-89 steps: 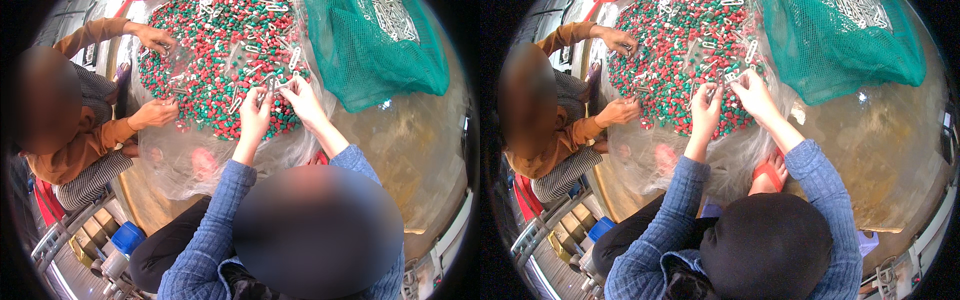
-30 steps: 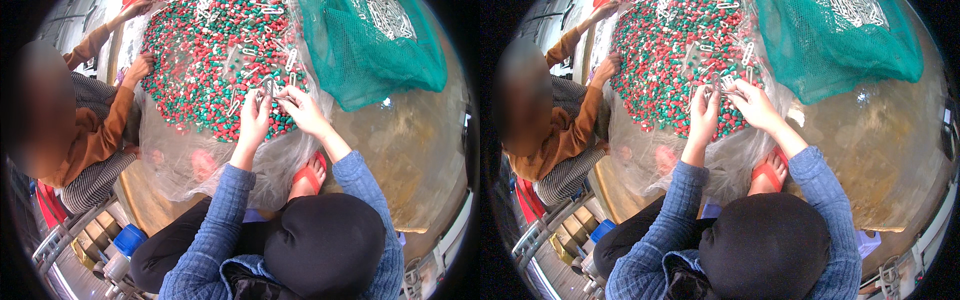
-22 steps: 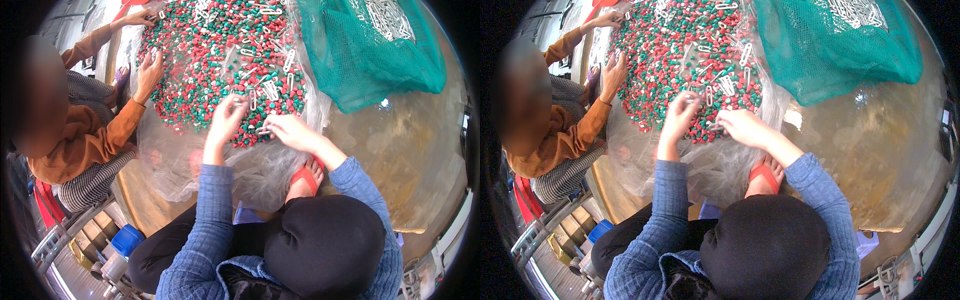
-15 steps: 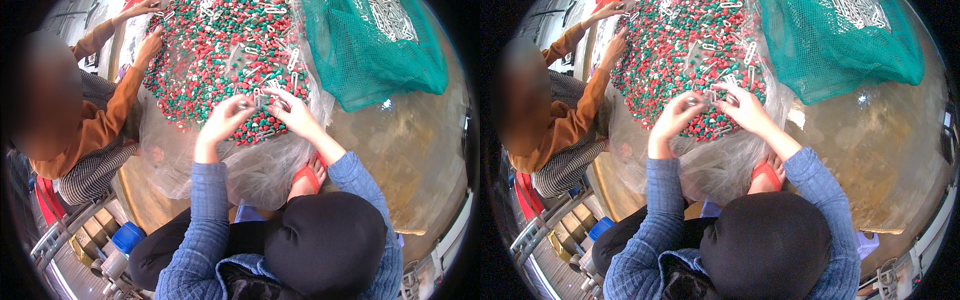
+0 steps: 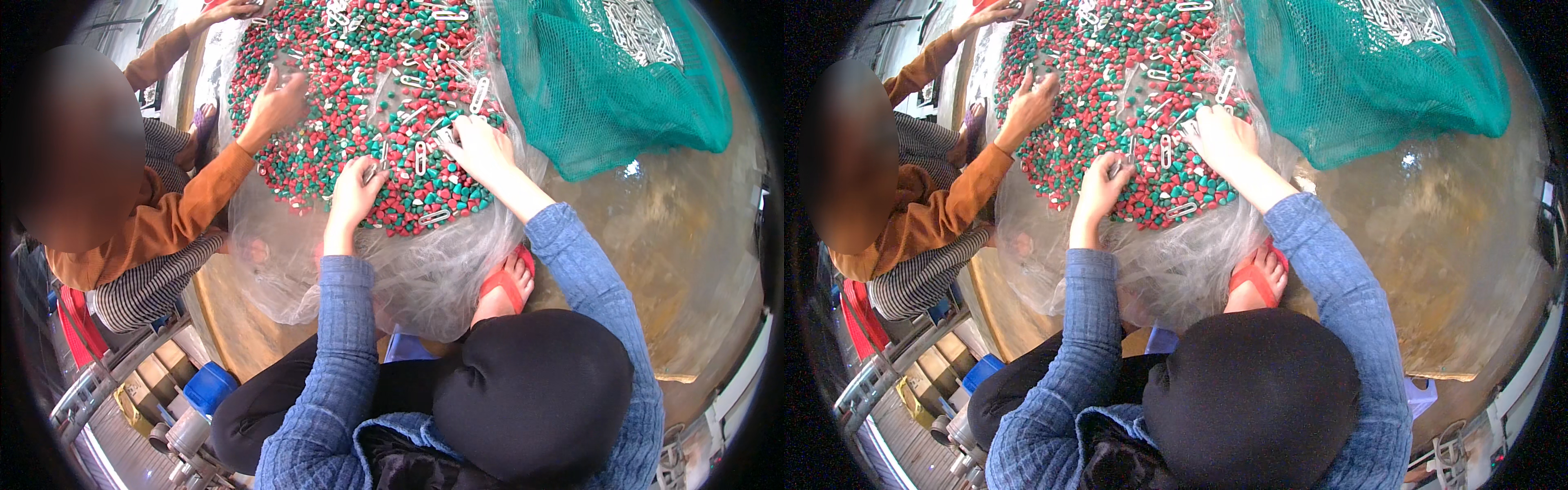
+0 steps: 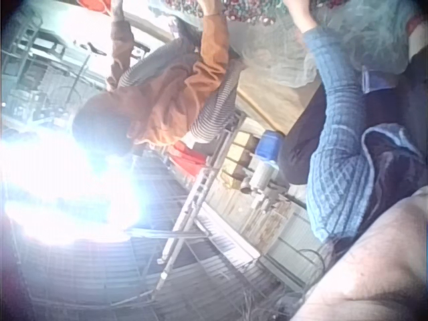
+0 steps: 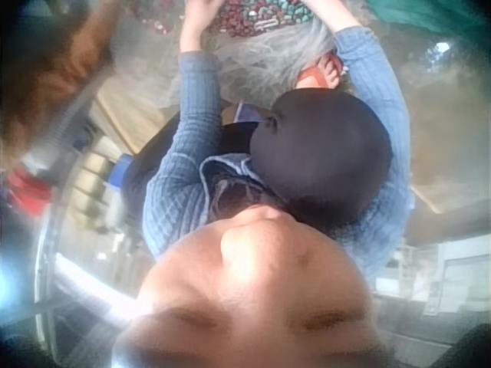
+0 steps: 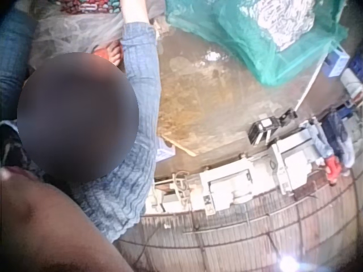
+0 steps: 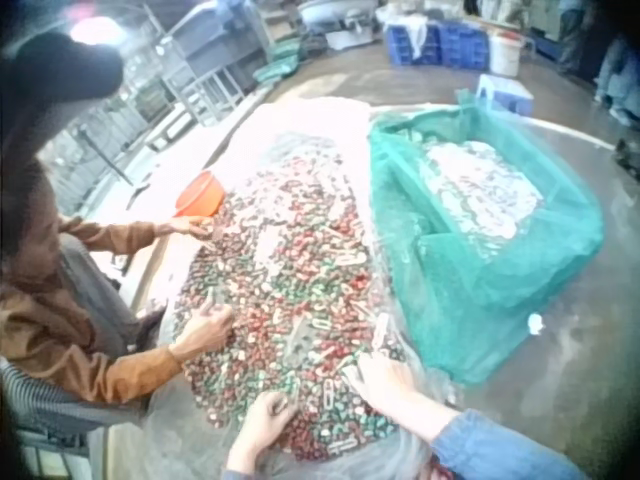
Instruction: The person sorts small red, green, and white components from a large pile into a separate container with both hands while squatting on the floor alongside other workers.
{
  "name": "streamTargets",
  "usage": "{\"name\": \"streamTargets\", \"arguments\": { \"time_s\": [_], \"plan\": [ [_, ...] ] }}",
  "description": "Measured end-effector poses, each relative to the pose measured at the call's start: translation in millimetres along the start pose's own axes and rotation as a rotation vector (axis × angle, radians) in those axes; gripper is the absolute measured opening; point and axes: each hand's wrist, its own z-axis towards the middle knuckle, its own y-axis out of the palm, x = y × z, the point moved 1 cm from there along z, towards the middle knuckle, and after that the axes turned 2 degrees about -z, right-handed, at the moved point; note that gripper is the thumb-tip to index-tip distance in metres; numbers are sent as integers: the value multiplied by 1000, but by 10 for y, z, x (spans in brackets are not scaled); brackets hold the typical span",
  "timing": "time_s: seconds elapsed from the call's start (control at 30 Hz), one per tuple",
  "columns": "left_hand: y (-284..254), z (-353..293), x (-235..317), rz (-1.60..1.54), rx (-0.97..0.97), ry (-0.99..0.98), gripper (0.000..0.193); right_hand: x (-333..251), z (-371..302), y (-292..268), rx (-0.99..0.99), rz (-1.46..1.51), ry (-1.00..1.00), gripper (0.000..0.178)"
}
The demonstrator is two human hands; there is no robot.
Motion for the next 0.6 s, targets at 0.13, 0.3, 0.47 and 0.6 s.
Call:
{"name": "streamTargets", "arguments": {
  "time_s": [0.13,0.3,0.47,0.6],
  "plan": [
    [-92,8,-89,-652,-72,-293,22,-121,-11,96,-28,-31,-86,33],
    [36,182,103,-172,175,-225,25,46,41,70,5,324,-73,27],
    [226,234,96,140,184,-232,24,164,-4,-64,-409,1259,129,22],
    [98,195,224,-671,182,-257,16,89,-169,-167,-491,1537,196,23]
  ]
}}
